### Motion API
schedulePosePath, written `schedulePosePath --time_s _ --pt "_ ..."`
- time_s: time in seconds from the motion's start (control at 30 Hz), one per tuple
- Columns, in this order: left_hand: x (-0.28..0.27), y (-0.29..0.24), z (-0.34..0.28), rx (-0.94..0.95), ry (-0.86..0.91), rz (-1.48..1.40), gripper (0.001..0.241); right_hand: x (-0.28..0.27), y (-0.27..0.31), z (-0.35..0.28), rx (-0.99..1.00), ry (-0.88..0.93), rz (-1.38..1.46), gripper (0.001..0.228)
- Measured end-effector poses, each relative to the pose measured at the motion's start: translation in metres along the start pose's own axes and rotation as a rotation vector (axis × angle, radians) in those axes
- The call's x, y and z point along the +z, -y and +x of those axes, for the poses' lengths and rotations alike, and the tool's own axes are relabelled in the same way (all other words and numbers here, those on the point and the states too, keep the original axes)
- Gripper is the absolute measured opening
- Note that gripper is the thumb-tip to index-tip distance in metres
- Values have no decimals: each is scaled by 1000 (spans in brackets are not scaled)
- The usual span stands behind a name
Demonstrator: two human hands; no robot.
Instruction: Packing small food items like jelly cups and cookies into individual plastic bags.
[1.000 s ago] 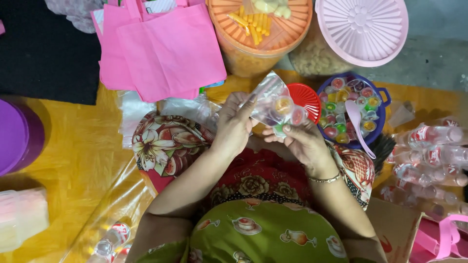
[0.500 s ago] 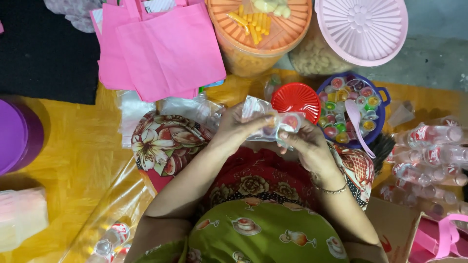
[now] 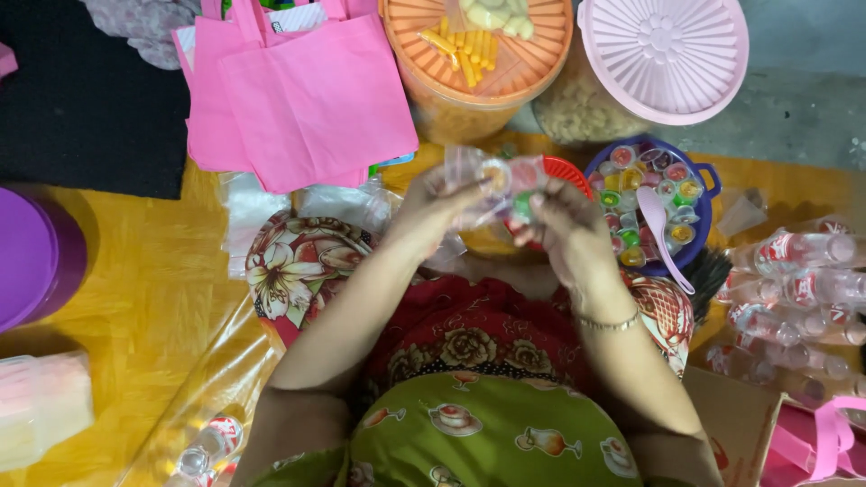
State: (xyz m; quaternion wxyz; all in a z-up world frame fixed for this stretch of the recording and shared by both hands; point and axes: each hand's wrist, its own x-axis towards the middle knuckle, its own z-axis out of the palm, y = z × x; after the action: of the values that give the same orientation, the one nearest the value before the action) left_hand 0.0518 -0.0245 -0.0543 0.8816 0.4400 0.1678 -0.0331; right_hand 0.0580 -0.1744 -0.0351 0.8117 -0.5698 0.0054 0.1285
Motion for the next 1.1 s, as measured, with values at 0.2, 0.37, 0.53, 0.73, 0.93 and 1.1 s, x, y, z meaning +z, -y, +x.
schedulePosePath --time_s 0.2,0.37,0.53,0.73,0.93,1.1 --pt "8 -32 54 150 -74 479 53 -2 10 66 -125 11 -87 12" --pt "7 -28 117 492 -167 659 36 9 14 105 -158 -50 -382 3" --pt "10 -31 140 715 -221 822 29 -7 -8 144 -206 -99 -700 35" --pt "5 -28 148 858 -299 986 17 -16 -19 145 -451 -73 -1003 42" --pt "-10 -46 94 1079 -334 1002 15 -19 -11 100 -695 -53 -1011 39" --pt "-54 -54 37 1070 -247 931 11 -50 -35 50 -512 -20 -964 10"
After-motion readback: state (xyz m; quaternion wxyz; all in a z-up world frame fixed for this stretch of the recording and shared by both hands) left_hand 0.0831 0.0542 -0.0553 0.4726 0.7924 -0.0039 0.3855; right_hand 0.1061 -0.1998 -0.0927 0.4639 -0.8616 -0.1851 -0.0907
